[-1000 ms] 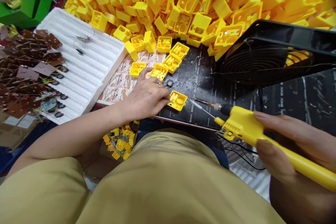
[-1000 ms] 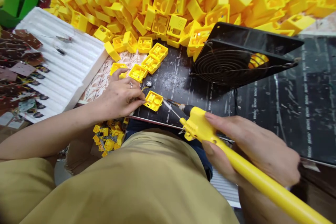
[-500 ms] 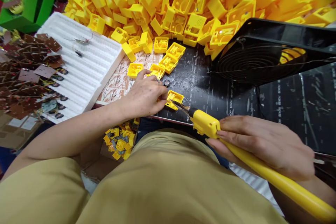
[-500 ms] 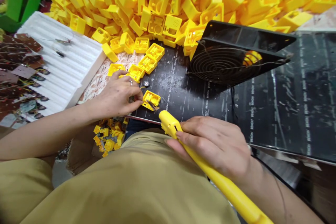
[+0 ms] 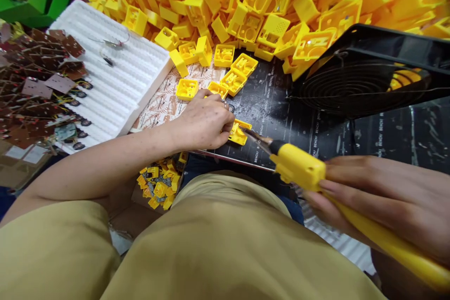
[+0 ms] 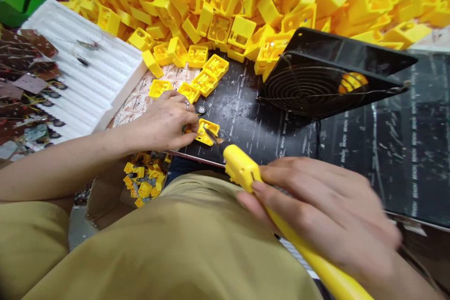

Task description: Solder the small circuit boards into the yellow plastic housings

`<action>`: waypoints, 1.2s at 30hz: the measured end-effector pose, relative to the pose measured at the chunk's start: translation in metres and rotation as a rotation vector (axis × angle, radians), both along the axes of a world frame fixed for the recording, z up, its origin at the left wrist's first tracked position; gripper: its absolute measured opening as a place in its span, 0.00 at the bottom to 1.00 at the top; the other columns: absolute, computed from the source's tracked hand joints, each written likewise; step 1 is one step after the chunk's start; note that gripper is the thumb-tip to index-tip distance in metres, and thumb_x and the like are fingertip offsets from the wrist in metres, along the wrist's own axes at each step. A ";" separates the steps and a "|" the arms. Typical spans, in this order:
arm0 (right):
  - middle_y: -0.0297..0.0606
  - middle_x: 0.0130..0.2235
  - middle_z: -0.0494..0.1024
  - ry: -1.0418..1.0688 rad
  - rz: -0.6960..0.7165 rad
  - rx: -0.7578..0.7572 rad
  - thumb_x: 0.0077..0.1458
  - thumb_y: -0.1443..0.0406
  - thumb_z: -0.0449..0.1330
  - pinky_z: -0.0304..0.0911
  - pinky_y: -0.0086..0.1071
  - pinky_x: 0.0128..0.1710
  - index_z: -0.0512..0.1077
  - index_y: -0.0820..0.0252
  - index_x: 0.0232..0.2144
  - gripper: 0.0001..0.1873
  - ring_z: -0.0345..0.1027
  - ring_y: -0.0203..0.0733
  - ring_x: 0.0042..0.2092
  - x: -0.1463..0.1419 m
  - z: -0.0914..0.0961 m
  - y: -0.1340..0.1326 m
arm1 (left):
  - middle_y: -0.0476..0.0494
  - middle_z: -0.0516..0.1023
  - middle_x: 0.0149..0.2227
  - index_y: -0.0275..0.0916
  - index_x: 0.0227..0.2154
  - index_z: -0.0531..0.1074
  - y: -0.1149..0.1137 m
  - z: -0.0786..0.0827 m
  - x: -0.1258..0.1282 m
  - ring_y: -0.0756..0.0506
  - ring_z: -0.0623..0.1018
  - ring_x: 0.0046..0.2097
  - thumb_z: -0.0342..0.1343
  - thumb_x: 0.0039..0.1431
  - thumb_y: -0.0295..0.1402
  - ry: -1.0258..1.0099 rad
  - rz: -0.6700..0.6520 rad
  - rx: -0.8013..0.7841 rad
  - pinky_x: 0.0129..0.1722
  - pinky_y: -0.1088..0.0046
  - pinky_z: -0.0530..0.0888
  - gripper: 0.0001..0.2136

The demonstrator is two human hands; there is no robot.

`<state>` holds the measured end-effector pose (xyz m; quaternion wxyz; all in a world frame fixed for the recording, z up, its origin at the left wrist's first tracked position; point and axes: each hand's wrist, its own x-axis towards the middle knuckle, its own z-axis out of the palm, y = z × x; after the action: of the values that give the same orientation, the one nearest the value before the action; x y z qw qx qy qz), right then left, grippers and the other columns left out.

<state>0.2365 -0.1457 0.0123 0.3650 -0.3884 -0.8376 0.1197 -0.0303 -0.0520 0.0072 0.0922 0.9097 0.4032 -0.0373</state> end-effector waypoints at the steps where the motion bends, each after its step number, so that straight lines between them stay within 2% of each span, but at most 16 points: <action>1: 0.29 0.30 0.79 -0.019 0.020 0.016 0.50 0.66 0.72 0.76 0.31 0.34 0.74 0.50 0.35 0.11 0.75 0.37 0.31 0.005 0.000 0.001 | 0.44 0.78 0.26 0.40 0.24 0.77 0.000 0.001 0.000 0.42 0.72 0.37 0.54 0.53 0.31 0.000 -0.002 -0.007 0.47 0.58 0.63 0.08; 7: 0.33 0.31 0.78 -0.075 0.074 0.067 0.60 0.67 0.63 0.75 0.29 0.38 0.71 0.55 0.35 0.04 0.75 0.34 0.33 0.011 -0.009 0.003 | 0.44 0.79 0.29 0.40 0.25 0.77 0.002 0.004 0.002 0.41 0.72 0.38 0.53 0.53 0.30 0.050 0.017 -0.047 0.48 0.57 0.63 0.08; 12: 0.34 0.29 0.78 -0.047 0.164 0.112 0.58 0.68 0.67 0.73 0.25 0.31 0.69 0.58 0.34 0.08 0.73 0.32 0.30 -0.003 -0.005 0.011 | 0.44 0.79 0.28 0.40 0.25 0.77 0.002 0.005 0.004 0.41 0.72 0.38 0.54 0.53 0.31 0.087 0.039 -0.066 0.46 0.58 0.64 0.07; 15: 0.34 0.29 0.78 -0.059 0.157 0.141 0.61 0.65 0.64 0.72 0.26 0.29 0.69 0.58 0.34 0.06 0.74 0.33 0.29 -0.010 -0.004 0.014 | 0.44 0.79 0.28 0.40 0.24 0.77 0.003 0.004 0.003 0.42 0.72 0.37 0.54 0.52 0.31 0.054 0.015 -0.039 0.45 0.60 0.64 0.07; 18: 0.33 0.29 0.78 -0.078 0.167 0.137 0.59 0.66 0.65 0.73 0.27 0.29 0.70 0.57 0.34 0.06 0.74 0.33 0.29 -0.013 -0.004 0.016 | 0.45 0.78 0.27 0.40 0.24 0.77 0.003 0.003 0.003 0.43 0.72 0.37 0.54 0.51 0.31 0.040 -0.003 -0.019 0.44 0.61 0.64 0.07; 21: 0.35 0.30 0.79 -0.099 0.205 0.157 0.55 0.68 0.68 0.74 0.29 0.31 0.70 0.59 0.35 0.09 0.74 0.35 0.30 -0.013 -0.003 0.017 | 0.44 0.78 0.26 0.39 0.23 0.76 0.004 0.003 0.006 0.42 0.73 0.37 0.55 0.51 0.31 0.068 0.024 -0.047 0.43 0.60 0.64 0.06; 23: 0.34 0.30 0.79 -0.099 0.227 0.183 0.56 0.68 0.68 0.73 0.28 0.30 0.70 0.58 0.35 0.09 0.73 0.34 0.29 -0.010 -0.002 0.018 | 0.44 0.76 0.25 0.39 0.22 0.75 0.004 0.004 0.009 0.41 0.73 0.37 0.56 0.50 0.31 0.085 0.041 -0.067 0.44 0.59 0.64 0.06; 27: 0.33 0.29 0.78 -0.073 0.121 0.110 0.56 0.67 0.68 0.71 0.28 0.30 0.70 0.56 0.35 0.09 0.73 0.33 0.30 -0.001 -0.001 0.015 | 0.45 0.76 0.25 0.39 0.22 0.74 0.006 0.005 0.009 0.42 0.73 0.37 0.56 0.50 0.31 0.087 0.024 -0.084 0.43 0.60 0.64 0.06; 32: 0.33 0.30 0.78 -0.053 0.069 0.021 0.61 0.65 0.62 0.72 0.28 0.34 0.71 0.53 0.35 0.03 0.74 0.34 0.30 0.006 -0.007 0.012 | 0.45 0.75 0.24 0.39 0.22 0.74 0.008 0.005 0.005 0.42 0.72 0.36 0.56 0.50 0.31 0.072 -0.007 -0.055 0.42 0.61 0.64 0.05; 33: 0.33 0.31 0.79 -0.031 0.053 0.015 0.61 0.65 0.63 0.72 0.27 0.33 0.71 0.53 0.38 0.03 0.74 0.34 0.31 0.006 -0.009 0.012 | 0.45 0.75 0.24 0.39 0.22 0.74 0.008 0.005 0.005 0.43 0.71 0.36 0.56 0.50 0.31 0.068 -0.013 -0.050 0.42 0.62 0.64 0.05; 36: 0.35 0.33 0.81 0.012 -0.014 0.004 0.60 0.62 0.65 0.70 0.25 0.29 0.72 0.53 0.47 0.13 0.75 0.34 0.31 0.006 -0.012 0.012 | 0.44 0.77 0.27 0.39 0.23 0.74 0.007 0.004 0.007 0.42 0.72 0.38 0.56 0.51 0.31 0.071 -0.003 -0.069 0.43 0.61 0.65 0.05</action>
<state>0.2427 -0.1340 0.0004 0.3714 -0.3927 -0.8330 0.1180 -0.0236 -0.0445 0.0111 0.1090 0.9046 0.4034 -0.0837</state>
